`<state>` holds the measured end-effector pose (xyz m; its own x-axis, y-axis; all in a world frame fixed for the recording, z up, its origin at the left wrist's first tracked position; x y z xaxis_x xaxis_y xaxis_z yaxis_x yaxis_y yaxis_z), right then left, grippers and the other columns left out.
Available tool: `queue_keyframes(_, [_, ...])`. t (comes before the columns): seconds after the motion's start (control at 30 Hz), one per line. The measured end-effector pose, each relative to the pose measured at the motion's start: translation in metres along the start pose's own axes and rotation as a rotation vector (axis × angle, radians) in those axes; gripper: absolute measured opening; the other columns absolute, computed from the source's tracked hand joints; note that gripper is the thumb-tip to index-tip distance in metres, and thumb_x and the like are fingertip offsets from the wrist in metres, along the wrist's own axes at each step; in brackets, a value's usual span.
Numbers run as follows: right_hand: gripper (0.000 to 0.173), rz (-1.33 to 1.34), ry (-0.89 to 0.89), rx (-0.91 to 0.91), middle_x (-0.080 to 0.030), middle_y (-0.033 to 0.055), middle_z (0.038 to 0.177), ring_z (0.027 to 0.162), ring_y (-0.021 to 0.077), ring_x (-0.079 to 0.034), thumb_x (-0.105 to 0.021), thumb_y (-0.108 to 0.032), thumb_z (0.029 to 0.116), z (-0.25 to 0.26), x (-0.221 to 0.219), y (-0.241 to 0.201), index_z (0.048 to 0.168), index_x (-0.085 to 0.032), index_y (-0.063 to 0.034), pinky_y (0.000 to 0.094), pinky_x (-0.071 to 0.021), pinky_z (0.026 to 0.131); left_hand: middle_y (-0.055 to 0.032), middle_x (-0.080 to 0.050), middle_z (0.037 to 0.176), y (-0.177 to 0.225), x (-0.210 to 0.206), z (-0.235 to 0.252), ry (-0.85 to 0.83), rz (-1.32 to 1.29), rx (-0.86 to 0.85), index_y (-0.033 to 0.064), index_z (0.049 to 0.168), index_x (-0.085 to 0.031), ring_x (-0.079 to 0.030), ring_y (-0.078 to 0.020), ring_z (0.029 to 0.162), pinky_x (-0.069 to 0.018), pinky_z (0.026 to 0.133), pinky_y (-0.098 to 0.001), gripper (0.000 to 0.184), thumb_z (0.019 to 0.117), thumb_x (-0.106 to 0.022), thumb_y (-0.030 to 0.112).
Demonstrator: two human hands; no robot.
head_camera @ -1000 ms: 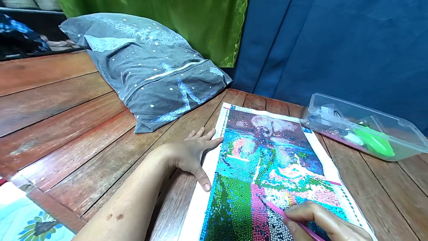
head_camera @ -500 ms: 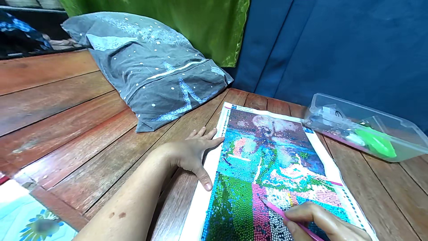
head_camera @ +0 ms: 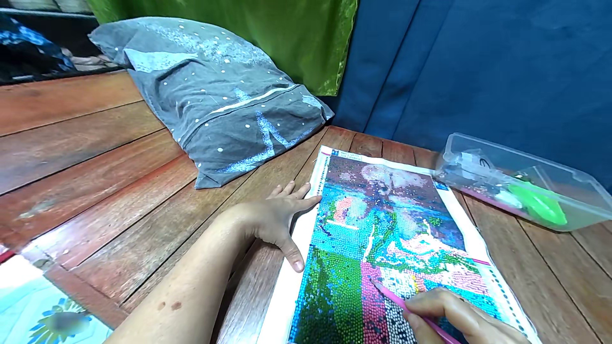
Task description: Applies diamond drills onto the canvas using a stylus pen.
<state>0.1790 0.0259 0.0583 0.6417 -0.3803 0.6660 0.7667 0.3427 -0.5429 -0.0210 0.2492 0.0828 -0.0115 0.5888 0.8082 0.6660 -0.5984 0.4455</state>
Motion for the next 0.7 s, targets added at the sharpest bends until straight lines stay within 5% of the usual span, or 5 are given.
queue_keyframes(0.7, [0.011,-0.02,0.003,-0.017,-0.069,0.0166,0.074,0.073,0.0128,-0.065,-0.061,-0.002,0.0888,0.0021,-0.001,-0.0003,0.086,-0.069,0.0054,0.0175,-0.0495,0.073,-0.0102,0.004,0.173,0.0029,0.0017,-0.001,-0.029,-0.026,0.034,0.0231,0.166,-0.015,0.01,-0.0406,0.158,0.0041,0.125,-0.0596,0.129,0.0663,-0.096,0.038])
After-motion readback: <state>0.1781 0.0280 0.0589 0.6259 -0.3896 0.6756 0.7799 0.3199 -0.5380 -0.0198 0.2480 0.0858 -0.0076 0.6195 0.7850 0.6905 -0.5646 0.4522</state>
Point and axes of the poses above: each hand's wrist, its own z-axis towards the middle knuckle, its own x-axis out of the back of the hand, y = z × x, the point moved 1 cm from there along z, towards the middle knuckle
